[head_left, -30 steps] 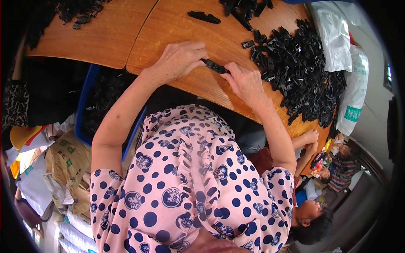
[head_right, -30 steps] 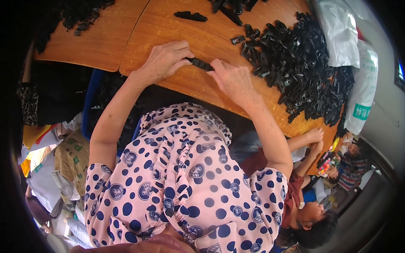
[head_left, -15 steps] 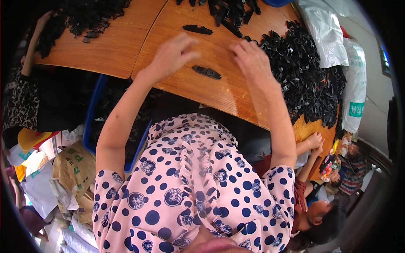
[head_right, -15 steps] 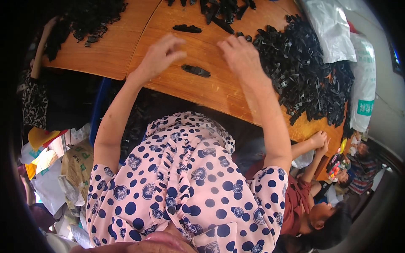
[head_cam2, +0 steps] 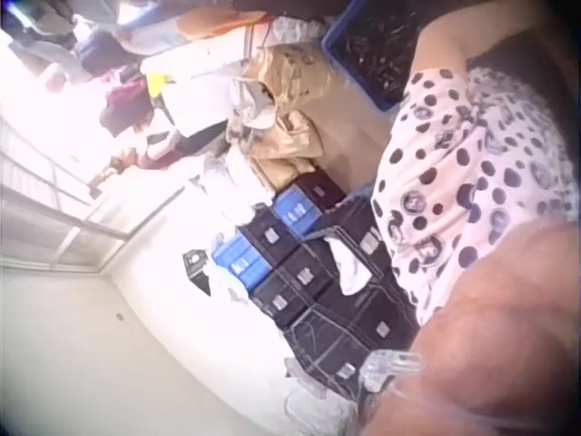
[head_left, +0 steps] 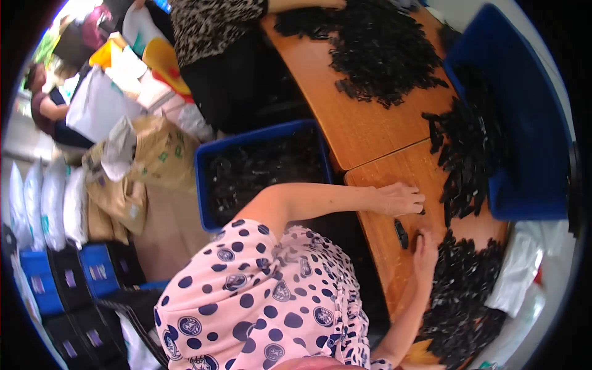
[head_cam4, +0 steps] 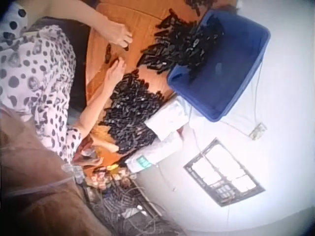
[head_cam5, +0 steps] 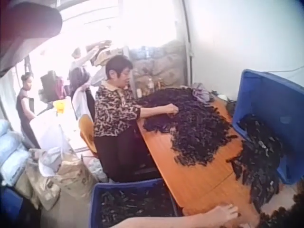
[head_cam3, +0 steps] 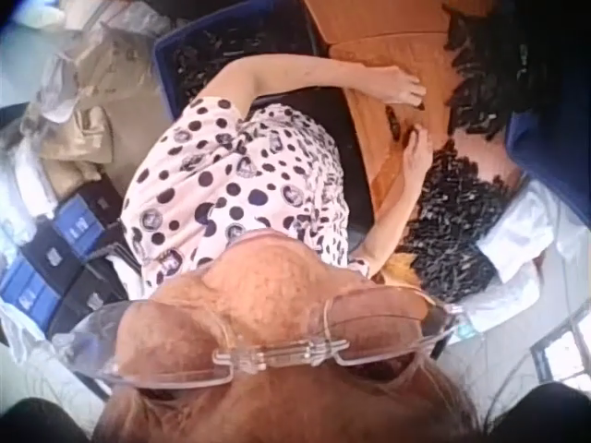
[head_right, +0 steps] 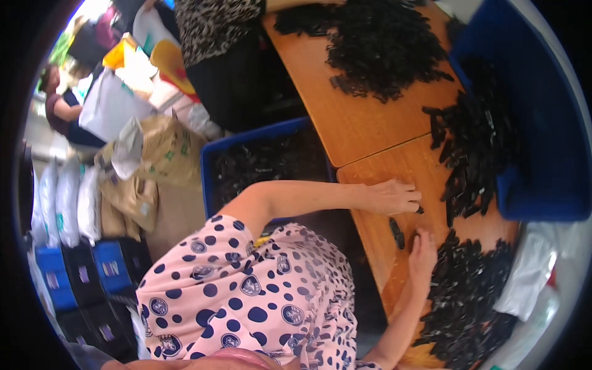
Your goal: The person assembles plastic components by fitting pieces together by hand, arranging the assembled parts on the table, and placing finished items into a blue container.
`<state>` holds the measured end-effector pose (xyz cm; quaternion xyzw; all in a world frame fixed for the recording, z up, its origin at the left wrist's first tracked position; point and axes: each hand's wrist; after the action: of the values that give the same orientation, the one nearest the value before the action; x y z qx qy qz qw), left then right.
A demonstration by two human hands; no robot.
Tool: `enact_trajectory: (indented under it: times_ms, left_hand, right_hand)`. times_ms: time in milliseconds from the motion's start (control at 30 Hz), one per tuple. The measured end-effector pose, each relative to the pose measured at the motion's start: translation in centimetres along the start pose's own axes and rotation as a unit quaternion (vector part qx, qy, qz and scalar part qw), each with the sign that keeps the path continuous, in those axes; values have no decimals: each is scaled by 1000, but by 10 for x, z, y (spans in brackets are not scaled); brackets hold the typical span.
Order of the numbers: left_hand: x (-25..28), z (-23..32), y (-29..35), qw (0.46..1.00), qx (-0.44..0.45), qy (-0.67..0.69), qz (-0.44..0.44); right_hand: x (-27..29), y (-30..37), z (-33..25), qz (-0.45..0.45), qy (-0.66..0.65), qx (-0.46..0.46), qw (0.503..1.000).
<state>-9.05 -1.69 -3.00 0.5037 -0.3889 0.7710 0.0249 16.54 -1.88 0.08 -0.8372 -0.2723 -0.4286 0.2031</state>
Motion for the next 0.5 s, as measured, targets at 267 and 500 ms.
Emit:
enact_trajectory:
  times_ms: [267,500]
  left_hand:
    - [23,5,34,992,83,90,5]
    - [7,11,28,971,182,153,12]
  right_hand:
    - [-6,-28,24,-59,-147,-132,979]
    - [13,-28,5,-56,-256,-264,928]
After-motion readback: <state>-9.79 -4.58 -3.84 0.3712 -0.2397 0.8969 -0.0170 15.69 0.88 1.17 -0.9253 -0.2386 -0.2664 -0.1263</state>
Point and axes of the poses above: each hand's wrist, its own y-axis away from the middle knuckle, its own x-axis out of the back of the hand, z = x × y, and after that the axes turned 5 degrees about -y, right-handed
